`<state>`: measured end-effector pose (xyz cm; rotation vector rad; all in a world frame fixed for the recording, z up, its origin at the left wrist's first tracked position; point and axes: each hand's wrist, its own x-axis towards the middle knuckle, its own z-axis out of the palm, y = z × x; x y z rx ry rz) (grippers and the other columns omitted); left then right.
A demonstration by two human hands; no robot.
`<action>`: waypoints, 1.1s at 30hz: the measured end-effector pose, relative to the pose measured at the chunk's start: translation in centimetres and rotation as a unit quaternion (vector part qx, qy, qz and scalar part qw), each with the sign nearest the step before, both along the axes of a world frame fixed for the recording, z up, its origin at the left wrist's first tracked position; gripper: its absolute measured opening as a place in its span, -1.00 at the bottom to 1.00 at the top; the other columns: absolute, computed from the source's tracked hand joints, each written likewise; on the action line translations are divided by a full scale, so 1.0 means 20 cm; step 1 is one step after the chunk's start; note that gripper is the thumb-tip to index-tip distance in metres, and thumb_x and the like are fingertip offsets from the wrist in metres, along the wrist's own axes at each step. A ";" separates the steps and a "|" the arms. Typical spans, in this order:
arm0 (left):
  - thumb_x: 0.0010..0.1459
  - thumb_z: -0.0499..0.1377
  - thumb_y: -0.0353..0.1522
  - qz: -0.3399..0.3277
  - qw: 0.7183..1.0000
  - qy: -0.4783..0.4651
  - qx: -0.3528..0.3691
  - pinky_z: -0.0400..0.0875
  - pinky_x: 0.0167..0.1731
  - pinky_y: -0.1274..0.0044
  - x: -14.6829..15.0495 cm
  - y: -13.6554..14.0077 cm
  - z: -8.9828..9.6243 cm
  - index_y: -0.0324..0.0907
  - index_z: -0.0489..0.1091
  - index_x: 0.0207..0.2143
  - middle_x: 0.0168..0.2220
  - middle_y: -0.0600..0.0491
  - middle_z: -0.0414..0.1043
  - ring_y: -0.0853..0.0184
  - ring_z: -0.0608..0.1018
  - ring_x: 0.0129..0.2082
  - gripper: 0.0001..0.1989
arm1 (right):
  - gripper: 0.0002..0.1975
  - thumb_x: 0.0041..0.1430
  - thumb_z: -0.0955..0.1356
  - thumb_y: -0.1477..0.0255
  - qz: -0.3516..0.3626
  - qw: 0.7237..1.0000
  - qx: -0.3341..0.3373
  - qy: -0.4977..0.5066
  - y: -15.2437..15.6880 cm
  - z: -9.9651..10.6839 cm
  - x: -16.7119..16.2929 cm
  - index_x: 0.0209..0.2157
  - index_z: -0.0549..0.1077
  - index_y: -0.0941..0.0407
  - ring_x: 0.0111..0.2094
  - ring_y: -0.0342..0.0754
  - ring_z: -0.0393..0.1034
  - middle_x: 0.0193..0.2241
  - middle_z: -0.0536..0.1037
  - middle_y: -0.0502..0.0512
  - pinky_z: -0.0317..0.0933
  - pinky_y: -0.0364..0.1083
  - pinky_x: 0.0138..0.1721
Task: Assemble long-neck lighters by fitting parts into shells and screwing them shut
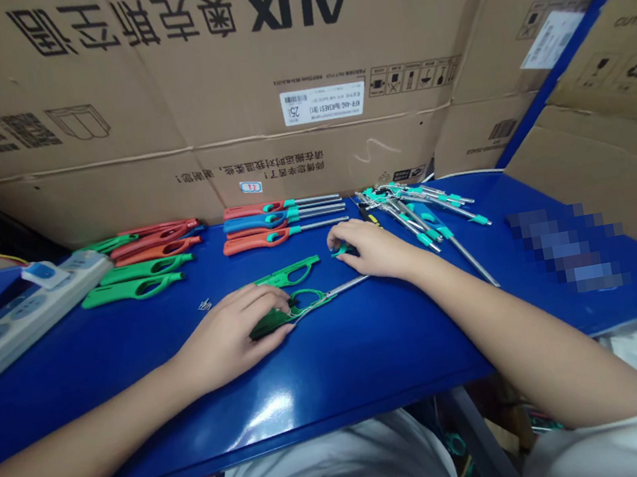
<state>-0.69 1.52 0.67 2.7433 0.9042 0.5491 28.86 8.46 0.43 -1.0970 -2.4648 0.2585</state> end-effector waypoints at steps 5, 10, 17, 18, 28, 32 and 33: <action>0.31 0.19 -0.27 0.004 1.000 0.001 -0.003 0.42 -0.02 0.33 0.00 0.00 -0.01 -0.13 0.37 -0.12 -0.07 -0.01 0.50 0.17 0.53 -0.05 -0.84 | -0.84 0.26 0.30 0.46 0.012 1.000 -0.010 -0.008 0.00 -0.01 0.00 -0.17 0.50 0.09 -0.12 0.08 0.45 -0.18 0.56 0.19 0.33 0.08 -0.04; 0.30 0.22 -0.25 0.008 1.000 -0.005 0.001 0.43 -0.02 0.34 0.00 0.01 -0.01 -0.12 0.39 -0.12 -0.07 -0.01 0.51 0.17 0.54 -0.04 -0.83 | -0.83 0.29 0.29 0.42 0.021 0.998 0.001 0.066 -0.02 0.02 -0.02 -0.18 0.52 0.08 -0.17 0.03 0.46 -0.20 0.54 0.17 0.35 0.05 -0.06; 0.30 0.21 -0.28 0.011 1.000 -0.017 0.000 0.45 -0.01 0.32 0.00 0.01 -0.01 -0.12 0.40 -0.08 -0.06 -0.02 0.52 0.17 0.54 -0.04 -0.82 | -0.87 0.25 0.30 0.40 0.012 0.998 -0.044 0.051 -0.03 0.07 0.01 -0.31 0.49 0.09 -0.31 -0.03 0.43 -0.31 0.54 0.11 0.33 -0.03 -0.21; 0.29 0.21 -0.29 0.013 1.000 -0.018 -0.001 0.45 -0.01 0.32 0.00 0.01 -0.01 -0.12 0.40 -0.08 -0.06 -0.03 0.52 0.16 0.54 -0.03 -0.81 | -0.88 0.24 0.30 0.40 0.009 0.998 -0.059 0.031 -0.03 0.08 0.03 -0.31 0.48 0.10 -0.33 -0.03 0.43 -0.33 0.55 0.10 0.32 -0.04 -0.23; 0.24 0.24 -0.34 0.034 0.998 -0.044 -0.034 0.47 0.00 0.33 0.00 0.01 -0.01 -0.13 0.39 -0.06 -0.05 -0.02 0.52 0.17 0.55 -0.03 -0.78 | -0.69 0.19 0.40 0.11 -0.061 0.992 -0.087 -0.076 -0.04 0.09 0.05 -0.31 0.44 0.08 -0.38 -0.05 0.38 -0.36 0.54 0.07 0.18 -0.10 -0.37; 0.25 0.24 -0.32 0.037 0.997 -0.060 -0.042 0.48 0.00 0.34 0.00 0.01 -0.02 -0.13 0.40 -0.06 -0.06 -0.02 0.54 0.19 0.56 -0.04 -0.78 | -0.82 0.25 0.37 0.26 -0.042 0.994 -0.061 -0.083 -0.04 0.05 0.03 -0.31 0.44 0.09 -0.35 -0.05 0.37 -0.31 0.52 0.08 0.17 -0.11 -0.35; 0.25 0.24 -0.32 0.036 0.996 -0.063 -0.043 0.49 -0.01 0.34 0.00 0.01 -0.02 -0.14 0.40 -0.06 -0.07 -0.02 0.54 0.19 0.56 -0.05 -0.78 | -0.85 0.27 0.35 0.30 -0.034 0.995 -0.060 -0.072 -0.04 0.05 0.02 -0.31 0.45 0.09 -0.35 -0.06 0.37 -0.31 0.52 0.08 0.17 -0.11 -0.35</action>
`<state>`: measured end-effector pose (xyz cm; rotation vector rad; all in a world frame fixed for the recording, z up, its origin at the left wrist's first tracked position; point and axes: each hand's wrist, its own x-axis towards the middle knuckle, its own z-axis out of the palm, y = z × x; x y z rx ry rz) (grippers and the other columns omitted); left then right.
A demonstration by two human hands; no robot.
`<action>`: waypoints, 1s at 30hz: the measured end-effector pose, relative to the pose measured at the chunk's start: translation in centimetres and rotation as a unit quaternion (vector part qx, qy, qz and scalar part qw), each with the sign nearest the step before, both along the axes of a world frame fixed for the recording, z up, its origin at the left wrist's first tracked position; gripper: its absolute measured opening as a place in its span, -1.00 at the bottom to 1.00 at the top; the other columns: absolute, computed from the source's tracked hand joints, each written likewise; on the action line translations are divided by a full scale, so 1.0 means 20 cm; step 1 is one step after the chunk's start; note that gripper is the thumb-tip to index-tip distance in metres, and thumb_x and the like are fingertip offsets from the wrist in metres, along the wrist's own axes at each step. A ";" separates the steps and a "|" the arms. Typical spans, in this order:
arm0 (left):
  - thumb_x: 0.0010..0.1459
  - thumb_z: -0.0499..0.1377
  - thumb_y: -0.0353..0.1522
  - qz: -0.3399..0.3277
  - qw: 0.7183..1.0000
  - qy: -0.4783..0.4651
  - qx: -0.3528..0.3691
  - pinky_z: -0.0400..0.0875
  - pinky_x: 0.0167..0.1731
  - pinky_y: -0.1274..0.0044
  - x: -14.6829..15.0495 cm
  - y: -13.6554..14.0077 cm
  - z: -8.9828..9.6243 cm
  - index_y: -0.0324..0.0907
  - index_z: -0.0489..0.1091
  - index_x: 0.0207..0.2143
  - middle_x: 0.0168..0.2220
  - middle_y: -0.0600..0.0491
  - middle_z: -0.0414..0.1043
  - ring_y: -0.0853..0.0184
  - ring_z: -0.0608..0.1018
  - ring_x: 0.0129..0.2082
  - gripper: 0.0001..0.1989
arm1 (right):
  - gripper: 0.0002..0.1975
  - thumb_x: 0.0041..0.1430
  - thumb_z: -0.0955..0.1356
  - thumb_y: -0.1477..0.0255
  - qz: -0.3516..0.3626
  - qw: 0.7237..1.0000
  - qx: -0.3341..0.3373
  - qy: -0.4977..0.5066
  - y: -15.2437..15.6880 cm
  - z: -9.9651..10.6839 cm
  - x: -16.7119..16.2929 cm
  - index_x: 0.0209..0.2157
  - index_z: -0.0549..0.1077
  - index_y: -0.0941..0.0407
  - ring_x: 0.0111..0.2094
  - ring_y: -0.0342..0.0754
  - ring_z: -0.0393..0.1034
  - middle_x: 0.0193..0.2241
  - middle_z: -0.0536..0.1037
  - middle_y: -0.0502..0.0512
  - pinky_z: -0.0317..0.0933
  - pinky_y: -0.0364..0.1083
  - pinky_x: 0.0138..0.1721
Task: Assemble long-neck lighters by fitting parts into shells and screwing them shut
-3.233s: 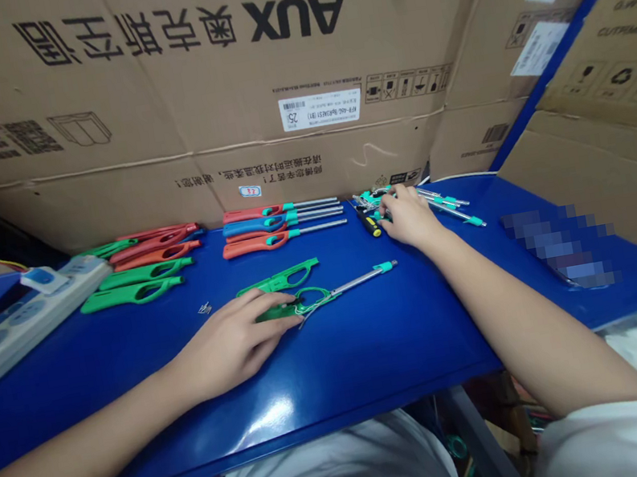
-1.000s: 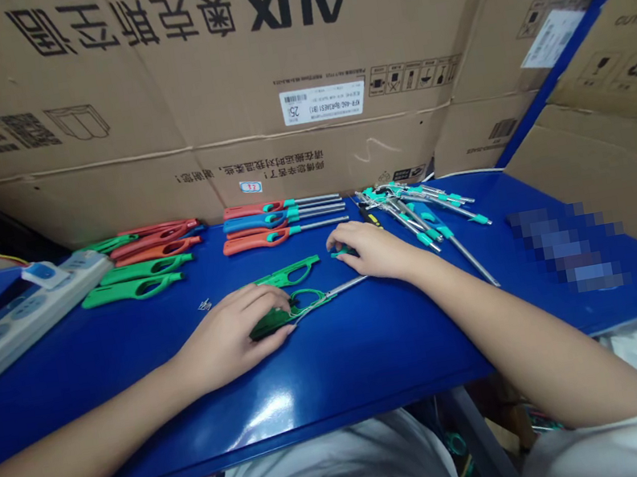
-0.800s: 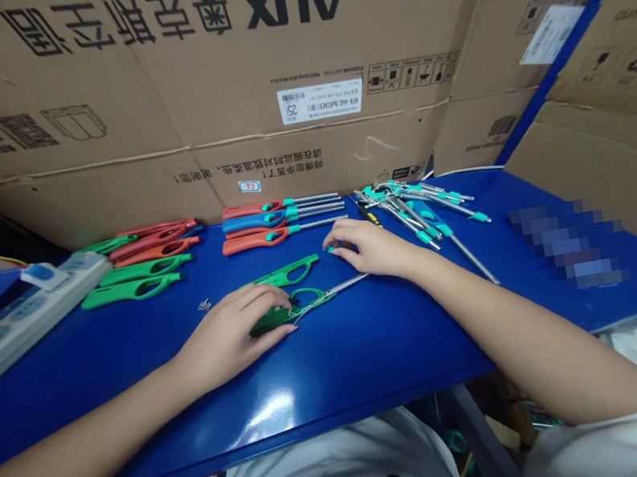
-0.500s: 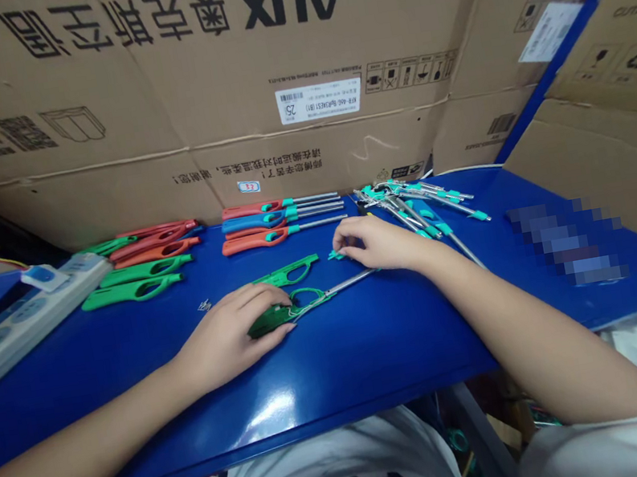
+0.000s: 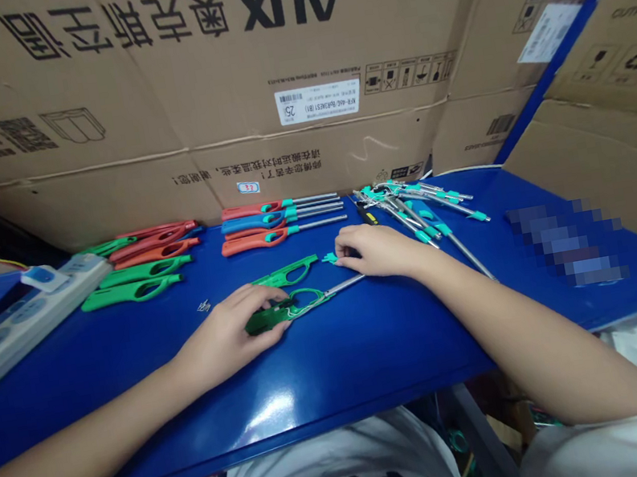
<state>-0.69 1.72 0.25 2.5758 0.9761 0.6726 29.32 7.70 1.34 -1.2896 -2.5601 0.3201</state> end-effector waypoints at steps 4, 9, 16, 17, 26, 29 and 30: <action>0.25 0.25 -0.32 -0.003 1.000 -0.007 -0.004 0.49 -0.02 0.35 0.00 0.00 -0.01 -0.14 0.42 -0.06 -0.09 -0.01 0.55 0.20 0.57 -0.08 -0.78 | -0.83 0.27 0.37 0.32 0.060 0.995 -0.027 0.079 -0.03 0.03 -0.03 -0.33 0.47 0.12 -0.35 -0.08 0.36 -0.31 0.51 0.09 0.21 -0.11 -0.32; 0.25 0.25 -0.36 -0.010 1.000 -0.020 -0.002 0.48 -0.02 0.37 0.00 0.01 -0.03 -0.18 0.44 -0.07 -0.12 -0.02 0.55 0.21 0.57 -0.09 -0.80 | -0.89 0.27 0.38 0.40 0.150 0.981 -0.075 0.100 -0.11 0.05 -0.12 -0.30 0.51 0.15 -0.33 -0.11 0.38 -0.31 0.51 0.08 0.22 -0.14 -0.29; 0.24 0.26 -0.37 0.000 1.000 -0.027 -0.013 0.49 -0.01 0.35 0.01 0.01 -0.03 -0.21 0.49 -0.07 -0.11 -0.06 0.53 0.19 0.58 -0.07 -0.78 | -0.91 0.33 0.32 0.46 0.162 0.982 -0.059 0.078 -0.16 0.02 -0.21 -0.25 0.48 0.14 -0.24 -0.06 0.40 -0.22 0.50 0.12 0.25 -0.10 -0.21; 0.24 0.26 -0.37 0.002 1.000 -0.026 -0.017 0.49 -0.01 0.35 0.01 0.01 -0.03 -0.22 0.49 -0.07 -0.11 -0.06 0.53 0.19 0.58 -0.07 -0.78 | -0.90 0.33 0.32 0.48 0.164 0.981 -0.060 0.086 -0.16 0.01 -0.21 -0.25 0.48 0.14 -0.23 -0.06 0.41 -0.22 0.50 0.12 0.25 -0.10 -0.19; 0.19 0.31 -0.38 0.030 0.997 -0.047 -0.057 0.50 -0.09 0.42 0.01 0.01 -0.03 -0.23 0.52 -0.09 -0.14 -0.03 0.53 0.25 0.60 -0.17 -0.77 | -0.88 0.33 0.30 0.50 0.194 0.971 -0.025 0.136 -0.15 -0.04 -0.22 -0.33 0.43 0.15 -0.30 -0.09 0.34 -0.33 0.45 0.07 0.23 -0.12 -0.24; 0.17 0.32 -0.39 0.034 0.996 -0.053 -0.066 0.50 -0.11 0.43 0.01 0.02 -0.03 -0.22 0.53 -0.11 -0.16 -0.02 0.53 0.26 0.59 -0.19 -0.78 | -0.87 0.34 0.29 0.51 0.200 0.967 -0.014 0.154 -0.15 -0.04 -0.23 -0.33 0.41 0.14 -0.32 -0.09 0.32 -0.35 0.42 0.07 0.21 -0.13 -0.26; 0.16 0.32 -0.39 0.035 0.996 -0.055 -0.068 0.50 -0.12 0.43 0.01 0.02 -0.03 -0.21 0.53 -0.11 -0.17 -0.01 0.53 0.26 0.59 -0.20 -0.78 | -0.87 0.34 0.29 0.50 0.200 0.967 -0.014 0.157 -0.15 -0.04 -0.23 -0.33 0.41 0.15 -0.32 -0.09 0.32 -0.35 0.42 0.06 0.21 -0.13 -0.26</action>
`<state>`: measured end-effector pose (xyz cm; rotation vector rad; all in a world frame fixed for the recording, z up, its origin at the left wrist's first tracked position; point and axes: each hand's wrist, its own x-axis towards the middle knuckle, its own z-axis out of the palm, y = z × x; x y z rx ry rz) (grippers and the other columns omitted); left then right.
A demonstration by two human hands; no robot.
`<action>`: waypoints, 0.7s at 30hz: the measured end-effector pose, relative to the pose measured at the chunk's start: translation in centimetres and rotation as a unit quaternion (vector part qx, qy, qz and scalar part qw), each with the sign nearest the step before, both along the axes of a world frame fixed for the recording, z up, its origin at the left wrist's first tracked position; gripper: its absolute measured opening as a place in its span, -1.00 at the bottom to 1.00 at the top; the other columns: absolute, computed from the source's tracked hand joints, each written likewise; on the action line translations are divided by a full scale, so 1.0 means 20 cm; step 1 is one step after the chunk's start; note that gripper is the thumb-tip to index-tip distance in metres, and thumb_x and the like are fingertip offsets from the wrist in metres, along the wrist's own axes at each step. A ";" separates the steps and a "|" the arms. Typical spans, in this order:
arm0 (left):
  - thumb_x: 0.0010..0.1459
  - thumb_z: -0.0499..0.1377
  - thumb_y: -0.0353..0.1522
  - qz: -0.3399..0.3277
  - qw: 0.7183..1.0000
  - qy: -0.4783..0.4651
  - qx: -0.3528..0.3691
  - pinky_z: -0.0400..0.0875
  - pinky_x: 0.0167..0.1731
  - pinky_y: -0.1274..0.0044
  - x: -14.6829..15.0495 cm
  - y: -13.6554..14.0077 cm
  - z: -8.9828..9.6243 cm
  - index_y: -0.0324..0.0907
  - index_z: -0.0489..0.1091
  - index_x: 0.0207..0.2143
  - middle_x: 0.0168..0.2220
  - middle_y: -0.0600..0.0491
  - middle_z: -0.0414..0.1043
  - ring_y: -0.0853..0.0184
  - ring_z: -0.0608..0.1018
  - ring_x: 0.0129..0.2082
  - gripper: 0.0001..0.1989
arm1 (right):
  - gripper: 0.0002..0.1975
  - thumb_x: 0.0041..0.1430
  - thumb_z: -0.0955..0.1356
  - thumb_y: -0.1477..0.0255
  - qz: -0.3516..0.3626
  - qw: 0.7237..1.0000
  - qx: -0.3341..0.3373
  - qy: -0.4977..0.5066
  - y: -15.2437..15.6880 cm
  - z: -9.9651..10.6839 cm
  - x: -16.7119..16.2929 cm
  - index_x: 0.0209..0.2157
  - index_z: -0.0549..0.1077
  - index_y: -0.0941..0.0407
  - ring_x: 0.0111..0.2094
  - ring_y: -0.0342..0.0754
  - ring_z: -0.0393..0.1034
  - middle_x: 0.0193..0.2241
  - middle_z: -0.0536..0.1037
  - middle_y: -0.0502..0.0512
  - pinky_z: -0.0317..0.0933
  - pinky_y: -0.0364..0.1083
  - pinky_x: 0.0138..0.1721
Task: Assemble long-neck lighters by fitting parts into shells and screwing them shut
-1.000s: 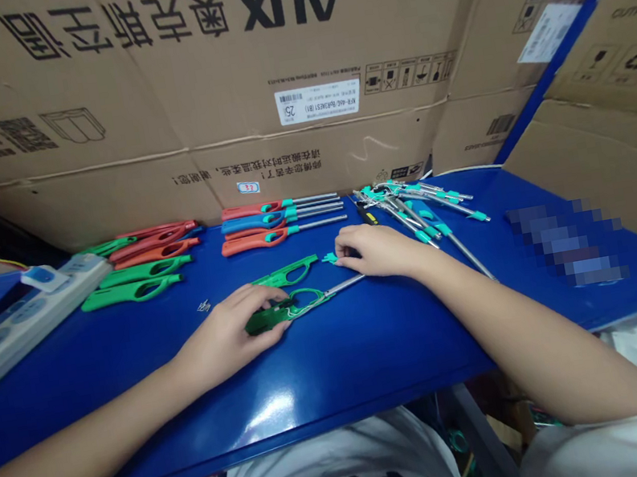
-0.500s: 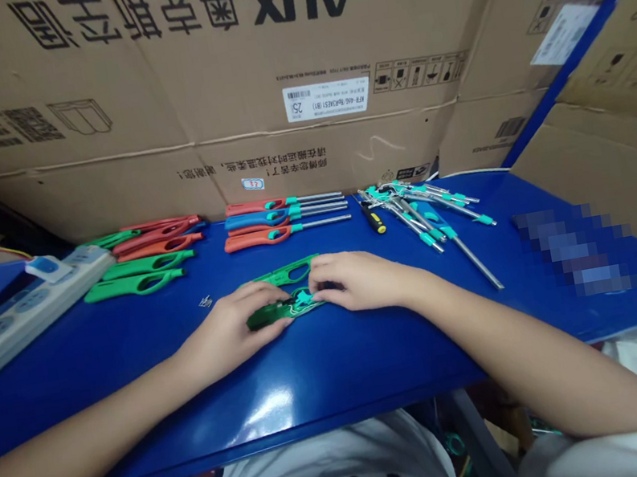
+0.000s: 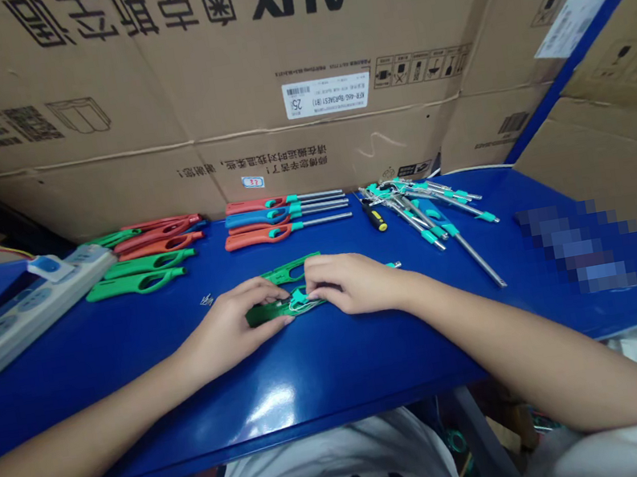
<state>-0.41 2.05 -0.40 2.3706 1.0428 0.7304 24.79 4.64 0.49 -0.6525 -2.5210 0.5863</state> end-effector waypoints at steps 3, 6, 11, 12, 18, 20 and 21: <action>0.16 0.33 -0.39 0.001 1.000 -0.004 -0.004 0.50 -0.14 0.44 0.00 0.00 0.00 -0.21 0.52 -0.11 -0.18 0.00 0.52 0.28 0.59 -0.23 -0.77 | -0.88 0.33 0.30 0.49 -0.002 1.000 -0.006 -0.011 -0.01 0.00 0.00 -0.33 0.42 0.14 -0.33 -0.10 0.32 -0.35 0.43 0.06 0.20 -0.13 -0.26; 0.16 0.33 -0.39 -0.001 1.000 -0.003 -0.002 0.50 -0.14 0.44 0.01 0.00 0.00 -0.23 0.52 -0.11 -0.19 0.00 0.51 0.28 0.58 -0.22 -0.77 | -0.87 0.32 0.30 0.48 -0.002 0.999 -0.003 -0.046 -0.01 0.01 0.00 -0.33 0.45 0.14 -0.34 -0.11 0.34 -0.35 0.45 0.05 0.19 -0.14 -0.28; 0.18 0.31 -0.39 -0.009 1.000 0.007 0.012 0.50 -0.10 0.43 0.00 0.00 0.00 -0.23 0.51 -0.09 -0.17 -0.02 0.50 0.26 0.58 -0.19 -0.77 | -0.82 0.35 0.28 0.45 -0.009 0.995 0.030 -0.095 -0.02 0.03 0.00 -0.33 0.47 0.14 -0.33 -0.11 0.35 -0.34 0.46 0.05 0.15 -0.15 -0.32; 0.19 0.31 -0.39 -0.010 1.000 0.010 0.015 0.50 -0.09 0.42 0.00 0.00 0.00 -0.23 0.51 -0.08 -0.17 -0.02 0.51 0.25 0.58 -0.18 -0.77 | -0.81 0.36 0.27 0.45 -0.011 0.993 0.043 -0.110 -0.03 0.04 -0.01 -0.33 0.47 0.13 -0.32 -0.11 0.36 -0.33 0.47 0.06 0.14 -0.15 -0.32; 0.22 0.28 -0.38 -0.020 0.999 0.028 0.037 0.49 -0.03 0.37 0.00 -0.01 0.01 -0.22 0.48 -0.05 -0.13 -0.04 0.52 0.20 0.58 -0.10 -0.76 | -0.80 0.35 0.24 0.48 -0.021 0.972 0.124 -0.198 -0.05 0.05 -0.02 -0.32 0.47 0.13 -0.39 -0.11 0.28 -0.31 0.47 0.07 0.03 -0.13 -0.39; 0.24 0.27 -0.37 -0.023 0.998 0.034 0.049 0.49 -0.01 0.35 0.00 -0.01 0.01 -0.21 0.48 -0.04 -0.12 -0.05 0.51 0.18 0.57 -0.08 -0.76 | -0.81 0.35 0.24 0.50 -0.021 0.967 0.141 -0.210 -0.06 0.06 -0.02 -0.32 0.46 0.13 -0.41 -0.11 0.25 -0.29 0.47 0.09 0.00 -0.12 -0.40; 0.25 0.26 -0.37 -0.025 0.997 0.038 0.056 0.48 0.00 0.34 0.00 -0.01 0.01 -0.21 0.48 -0.04 -0.12 -0.06 0.51 0.18 0.57 -0.07 -0.76 | -0.81 0.34 0.24 0.50 -0.020 0.967 0.143 -0.212 -0.06 0.06 -0.02 -0.32 0.45 0.13 -0.41 -0.10 0.25 -0.29 0.47 0.09 -0.01 -0.12 -0.41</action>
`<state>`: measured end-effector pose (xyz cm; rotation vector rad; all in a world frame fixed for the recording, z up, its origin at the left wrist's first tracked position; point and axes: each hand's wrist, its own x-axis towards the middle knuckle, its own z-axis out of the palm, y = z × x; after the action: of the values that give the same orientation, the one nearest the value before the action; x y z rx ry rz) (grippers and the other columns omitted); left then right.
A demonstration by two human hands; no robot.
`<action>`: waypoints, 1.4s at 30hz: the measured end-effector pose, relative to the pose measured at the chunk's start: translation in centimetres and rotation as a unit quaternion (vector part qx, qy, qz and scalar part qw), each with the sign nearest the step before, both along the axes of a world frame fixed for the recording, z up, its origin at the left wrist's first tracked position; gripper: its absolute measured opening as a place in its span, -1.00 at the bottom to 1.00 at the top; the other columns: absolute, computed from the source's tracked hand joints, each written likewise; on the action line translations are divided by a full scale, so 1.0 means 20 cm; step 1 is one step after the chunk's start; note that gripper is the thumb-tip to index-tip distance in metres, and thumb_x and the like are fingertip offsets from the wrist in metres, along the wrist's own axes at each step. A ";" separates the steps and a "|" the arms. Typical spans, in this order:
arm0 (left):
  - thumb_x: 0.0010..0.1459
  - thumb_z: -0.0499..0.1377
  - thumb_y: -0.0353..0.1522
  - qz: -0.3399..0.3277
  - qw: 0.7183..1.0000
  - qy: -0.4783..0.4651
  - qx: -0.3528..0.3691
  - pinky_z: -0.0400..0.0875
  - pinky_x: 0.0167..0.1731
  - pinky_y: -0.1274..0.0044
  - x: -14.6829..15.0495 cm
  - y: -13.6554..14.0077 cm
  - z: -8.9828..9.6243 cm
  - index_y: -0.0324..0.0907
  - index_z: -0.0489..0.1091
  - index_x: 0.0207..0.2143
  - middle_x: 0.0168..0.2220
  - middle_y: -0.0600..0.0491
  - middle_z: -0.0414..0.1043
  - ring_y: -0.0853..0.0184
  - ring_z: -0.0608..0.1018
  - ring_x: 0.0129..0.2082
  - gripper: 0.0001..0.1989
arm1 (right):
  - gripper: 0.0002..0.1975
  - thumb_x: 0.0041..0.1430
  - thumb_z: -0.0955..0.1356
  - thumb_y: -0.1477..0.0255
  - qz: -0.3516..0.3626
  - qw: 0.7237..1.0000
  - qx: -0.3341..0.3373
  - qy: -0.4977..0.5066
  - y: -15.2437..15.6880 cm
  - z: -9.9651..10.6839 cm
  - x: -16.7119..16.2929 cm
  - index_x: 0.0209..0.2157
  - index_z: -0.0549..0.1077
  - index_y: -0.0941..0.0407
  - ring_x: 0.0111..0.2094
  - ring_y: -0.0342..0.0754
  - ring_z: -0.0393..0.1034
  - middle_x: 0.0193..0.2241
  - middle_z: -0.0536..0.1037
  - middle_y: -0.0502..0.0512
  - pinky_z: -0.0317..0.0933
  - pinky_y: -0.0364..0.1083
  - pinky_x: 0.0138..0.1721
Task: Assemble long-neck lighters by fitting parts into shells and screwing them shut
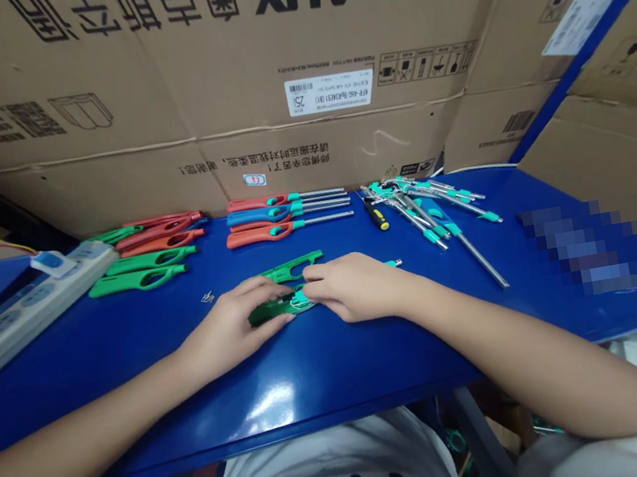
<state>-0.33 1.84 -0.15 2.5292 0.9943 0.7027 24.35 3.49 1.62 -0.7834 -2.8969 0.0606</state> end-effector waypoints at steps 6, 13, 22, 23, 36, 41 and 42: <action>0.28 0.24 -0.36 -0.017 0.999 0.020 0.029 0.49 -0.01 0.31 0.00 0.00 0.00 -0.23 0.47 -0.02 -0.10 -0.10 0.54 0.15 0.56 -0.06 -0.76 | -0.83 0.37 0.22 0.47 -0.020 0.997 -0.066 0.044 0.02 -0.01 0.01 -0.31 0.38 0.13 -0.38 -0.08 0.27 -0.32 0.45 0.09 0.06 -0.11 -0.38; 0.28 0.24 -0.37 -0.018 0.999 0.022 0.029 0.48 -0.02 0.34 0.00 -0.01 0.00 -0.20 0.45 -0.04 -0.12 -0.06 0.54 0.17 0.56 -0.07 -0.79 | -0.85 0.33 0.26 0.50 -0.047 0.978 -0.160 0.128 0.04 -0.02 0.01 -0.37 0.34 0.13 -0.35 -0.08 0.30 -0.38 0.44 0.05 0.13 -0.12 -0.30; 0.28 0.23 -0.39 -0.031 0.999 0.007 0.018 0.46 -0.02 0.37 -0.01 -0.01 0.01 -0.17 0.46 -0.09 -0.11 -0.02 0.56 0.21 0.55 -0.07 -0.85 | -0.85 0.31 0.28 0.50 -0.050 0.960 -0.211 0.177 0.07 -0.04 0.02 -0.39 0.38 0.14 -0.39 -0.12 0.28 -0.42 0.47 0.03 0.15 -0.14 -0.31; 0.28 0.23 -0.40 -0.032 0.999 0.007 0.016 0.46 -0.01 0.36 -0.01 -0.01 0.01 -0.17 0.46 -0.10 -0.11 -0.01 0.56 0.21 0.55 -0.07 -0.86 | -0.84 0.31 0.28 0.50 -0.049 0.960 -0.212 0.178 0.07 -0.04 0.02 -0.39 0.38 0.14 -0.39 -0.12 0.28 -0.43 0.46 0.03 0.15 -0.14 -0.31; 0.30 0.20 -0.38 -0.049 0.999 -0.009 0.023 0.48 -0.02 0.35 -0.01 0.00 0.00 -0.15 0.54 -0.17 -0.16 -0.02 0.62 0.21 0.60 -0.09 -0.88 | -0.83 0.31 0.28 0.47 -0.053 0.957 -0.226 0.172 0.08 -0.04 0.02 -0.40 0.37 0.14 -0.43 -0.13 0.26 -0.45 0.45 0.02 0.14 -0.15 -0.36; 0.30 0.22 -0.40 -0.060 0.998 -0.006 0.035 0.47 0.01 0.35 -0.01 0.00 0.01 -0.16 0.55 -0.19 -0.17 -0.01 0.63 0.21 0.61 -0.06 -0.90 | -0.83 0.32 0.28 0.46 -0.050 0.964 -0.204 0.162 0.06 -0.04 0.02 -0.40 0.36 0.14 -0.42 -0.13 0.26 -0.45 0.43 0.01 0.13 -0.15 -0.35; 0.29 0.22 -0.40 -0.059 0.998 -0.007 0.037 0.47 0.01 0.36 -0.01 0.00 0.01 -0.16 0.55 -0.20 -0.17 -0.01 0.63 0.21 0.61 -0.07 -0.90 | -0.84 0.32 0.28 0.46 -0.047 0.968 -0.192 0.153 0.05 -0.04 0.01 -0.39 0.36 0.13 -0.41 -0.12 0.27 -0.43 0.43 0.02 0.13 -0.14 -0.34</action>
<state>-0.53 1.80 -0.03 2.6184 0.8201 0.7340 24.62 4.56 0.80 -0.8754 -2.5782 0.6872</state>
